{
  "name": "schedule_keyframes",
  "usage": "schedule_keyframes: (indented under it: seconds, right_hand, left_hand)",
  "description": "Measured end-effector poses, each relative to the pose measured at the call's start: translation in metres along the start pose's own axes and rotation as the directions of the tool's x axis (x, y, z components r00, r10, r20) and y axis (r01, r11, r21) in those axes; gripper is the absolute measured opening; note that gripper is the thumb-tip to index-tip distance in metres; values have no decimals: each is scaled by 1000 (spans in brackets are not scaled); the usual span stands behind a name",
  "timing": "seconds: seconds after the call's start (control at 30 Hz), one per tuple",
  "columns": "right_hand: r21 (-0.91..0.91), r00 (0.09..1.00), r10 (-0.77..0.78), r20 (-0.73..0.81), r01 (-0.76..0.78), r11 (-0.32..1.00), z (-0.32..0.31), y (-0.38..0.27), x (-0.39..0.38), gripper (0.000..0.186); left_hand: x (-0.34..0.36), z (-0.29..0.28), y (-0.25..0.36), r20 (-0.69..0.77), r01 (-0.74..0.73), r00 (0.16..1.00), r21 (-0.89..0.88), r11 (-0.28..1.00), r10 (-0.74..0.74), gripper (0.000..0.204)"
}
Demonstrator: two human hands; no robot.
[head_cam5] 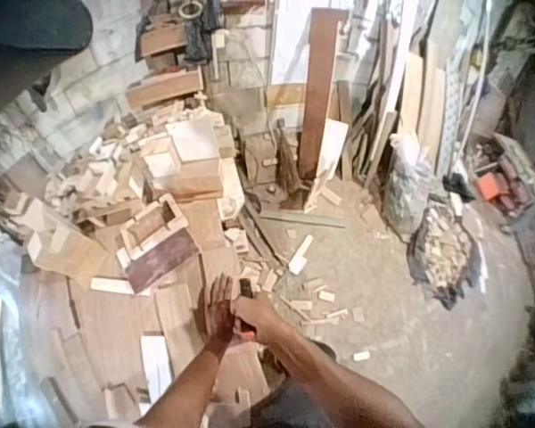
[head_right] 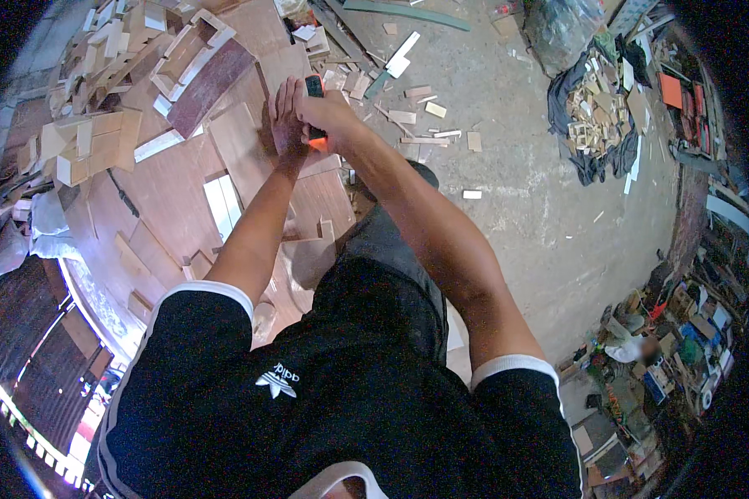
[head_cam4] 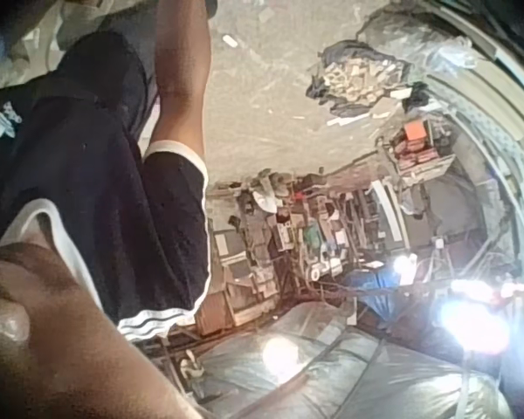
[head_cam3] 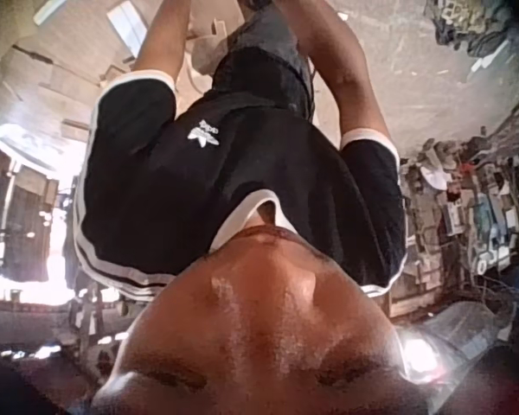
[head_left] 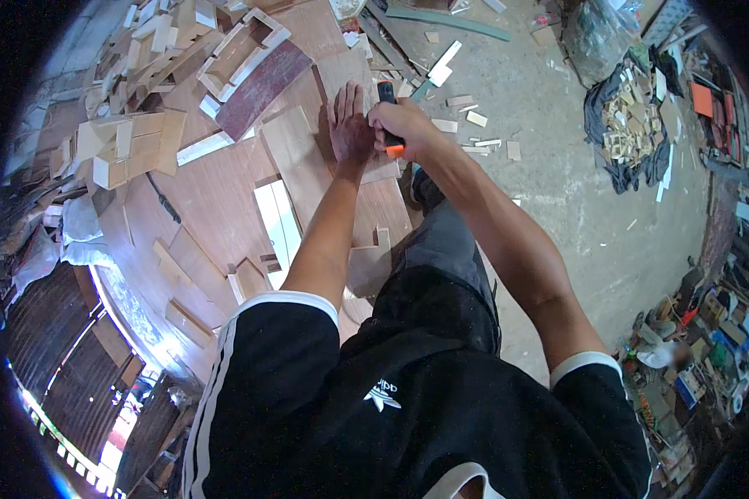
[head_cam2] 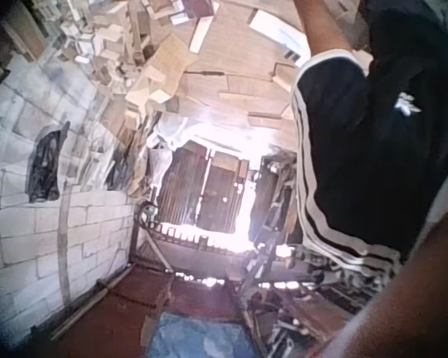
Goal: Cutting pieces of wood using a hand saw.
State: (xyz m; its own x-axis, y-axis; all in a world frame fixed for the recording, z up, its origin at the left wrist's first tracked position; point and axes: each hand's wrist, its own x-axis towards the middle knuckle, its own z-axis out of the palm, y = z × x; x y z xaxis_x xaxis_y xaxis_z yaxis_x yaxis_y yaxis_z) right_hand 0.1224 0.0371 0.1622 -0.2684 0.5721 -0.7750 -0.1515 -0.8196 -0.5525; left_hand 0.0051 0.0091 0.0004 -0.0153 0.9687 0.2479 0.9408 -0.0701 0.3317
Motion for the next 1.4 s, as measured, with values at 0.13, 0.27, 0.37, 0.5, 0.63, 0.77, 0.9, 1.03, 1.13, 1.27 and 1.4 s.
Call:
schedule_keyframes:
  seconds: [0.13,0.27,0.37,0.5,0.63,0.77,0.9,1.03,1.13,1.27,1.4]
  right_hand:
    - [-64,1000,8,-4,-8,998,2,7,1,8]
    - [-144,999,-18,-46,11,990,-1,16,25,8]
    - [-120,999,25,-20,-27,992,-6,13,35,7]
    - [-66,994,92,51,-88,994,-11,10,32,9]
    - [7,994,88,61,-89,996,-19,7,29,10]
    - [73,995,82,52,-86,994,-27,7,23,11]
    - [-63,999,-5,36,7,998,-7,5,-6,9]
    - [-108,999,-32,17,33,994,-4,12,-2,9]
    - [-124,997,-53,-54,46,991,-25,22,27,10]
    - [-110,999,-34,-25,31,993,-6,26,10,11]
    - [-71,999,-35,2,35,997,-3,17,17,10]
  left_hand:
    - [-4,-7,-3,41,11,999,58,998,-14,60]
    - [-2,-2,-3,46,-30,999,86,996,26,61]
    - [-1,1,-2,-35,-67,997,-37,997,66,62]
    - [-6,-4,-3,-11,-34,999,-69,997,33,63]
    - [-5,-3,-3,1,-17,1000,-53,998,17,62]
    - [-1,-5,3,-7,-3,1000,-121,993,2,59]
    - [-4,-7,-5,33,18,999,-34,999,-17,57]
    - [-4,-9,-3,16,16,1000,-47,999,-15,55]
    - [7,-4,16,10,-18,1000,-100,995,19,55]
    - [-4,-8,-8,19,-6,1000,-32,999,7,58]
    - [-2,-3,1,5,-24,1000,-35,999,24,61]
